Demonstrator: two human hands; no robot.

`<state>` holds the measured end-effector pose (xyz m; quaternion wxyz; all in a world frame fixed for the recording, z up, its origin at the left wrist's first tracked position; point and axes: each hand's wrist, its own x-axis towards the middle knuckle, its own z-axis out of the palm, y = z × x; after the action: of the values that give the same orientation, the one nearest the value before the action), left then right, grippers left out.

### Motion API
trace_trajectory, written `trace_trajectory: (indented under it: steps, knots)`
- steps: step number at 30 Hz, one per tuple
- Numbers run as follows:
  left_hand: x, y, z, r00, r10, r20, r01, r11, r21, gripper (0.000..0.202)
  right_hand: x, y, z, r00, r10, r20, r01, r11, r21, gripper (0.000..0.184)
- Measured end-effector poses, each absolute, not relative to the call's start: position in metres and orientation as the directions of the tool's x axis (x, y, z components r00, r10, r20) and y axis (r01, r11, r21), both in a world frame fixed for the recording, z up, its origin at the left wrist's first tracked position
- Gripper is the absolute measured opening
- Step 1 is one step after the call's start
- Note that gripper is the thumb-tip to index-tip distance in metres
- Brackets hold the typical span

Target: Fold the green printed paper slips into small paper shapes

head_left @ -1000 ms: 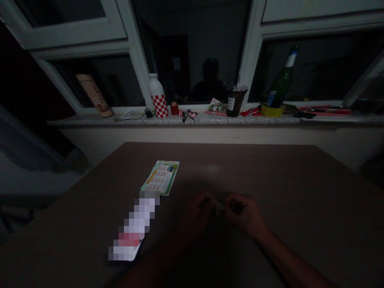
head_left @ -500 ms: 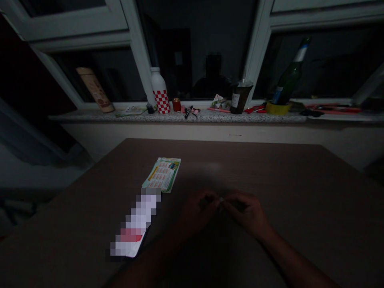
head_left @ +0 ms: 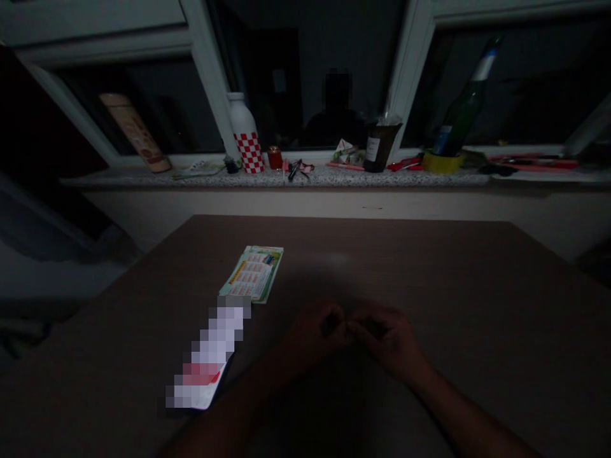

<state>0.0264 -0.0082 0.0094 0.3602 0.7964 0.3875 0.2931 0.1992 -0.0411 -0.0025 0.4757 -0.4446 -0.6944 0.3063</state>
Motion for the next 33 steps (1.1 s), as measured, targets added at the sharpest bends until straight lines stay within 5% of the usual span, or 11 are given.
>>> trace_trajectory:
  steps: [7,13,21,33]
  knots:
    - [0.019,-0.002,0.004,0.567,0.821,0.068,0.458,-0.383,0.802,0.004,0.199,-0.040,-0.005,-0.081,0.951,0.298,0.287,0.308,-0.907,0.019]
    - [0.013,0.000,0.004,0.512,0.859,0.006,0.479,-0.291,0.829,0.010,0.221,-0.034,-0.007,0.170,0.969,0.182,0.090,0.168,-0.982,0.026]
    - [0.026,-0.013,0.006,0.456,0.886,0.081,0.294,-0.236,0.926,0.020,0.205,-0.037,-0.011,0.119,0.985,0.126,0.000,0.127,-0.992,0.024]
    - [0.025,-0.013,0.007,0.410,0.905,0.114,0.379,-0.283,0.881,0.016,0.201,-0.037,-0.017,-0.008,0.996,0.091,-0.104,0.089,-0.991,0.019]
